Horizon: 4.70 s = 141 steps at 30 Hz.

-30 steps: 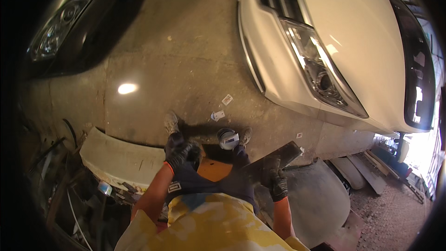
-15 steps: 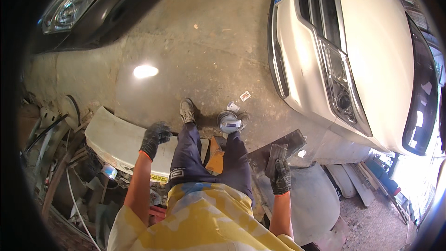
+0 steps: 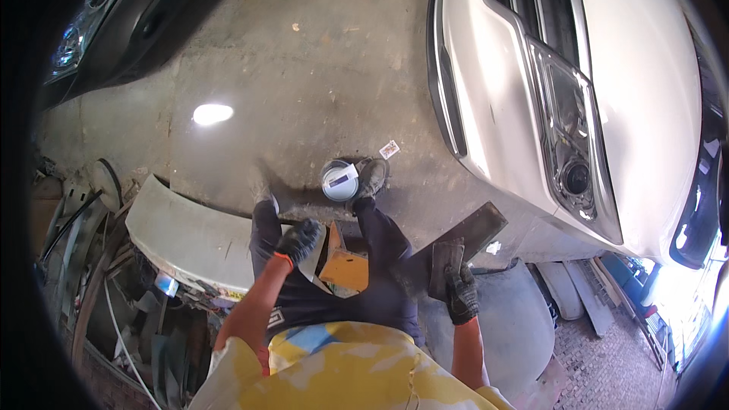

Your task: The person puts on gloves, picks up a metal spreader and a small container of body filler, then sits on the floor. They scoop filler onto the spreader and apply it to a detached car bumper, smoothing the surface.

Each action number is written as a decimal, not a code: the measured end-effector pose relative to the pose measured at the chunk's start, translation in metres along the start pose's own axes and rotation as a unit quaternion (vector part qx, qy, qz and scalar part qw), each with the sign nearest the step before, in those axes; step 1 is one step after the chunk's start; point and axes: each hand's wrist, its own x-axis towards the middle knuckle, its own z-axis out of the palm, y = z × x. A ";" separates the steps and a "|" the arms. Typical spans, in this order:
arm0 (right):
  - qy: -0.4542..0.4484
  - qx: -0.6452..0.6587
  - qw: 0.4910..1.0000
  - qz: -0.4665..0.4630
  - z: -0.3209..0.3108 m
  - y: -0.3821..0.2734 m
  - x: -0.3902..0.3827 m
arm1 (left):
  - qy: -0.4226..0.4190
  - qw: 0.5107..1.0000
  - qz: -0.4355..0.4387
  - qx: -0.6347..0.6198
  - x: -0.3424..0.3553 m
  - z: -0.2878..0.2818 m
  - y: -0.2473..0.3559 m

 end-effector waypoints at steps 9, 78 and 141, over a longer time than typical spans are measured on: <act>-0.029 -0.037 0.998 -0.031 0.095 -0.001 -0.024 | -0.075 0.982 -0.172 -0.032 -0.023 -0.052 -0.011; -0.488 -0.427 0.533 -0.543 0.161 0.130 0.140 | 0.403 0.774 -0.041 -0.487 0.031 -0.017 -0.206; -0.659 -0.084 0.713 -0.224 0.182 0.162 0.082 | 0.336 0.857 0.234 0.313 -0.122 0.046 -0.002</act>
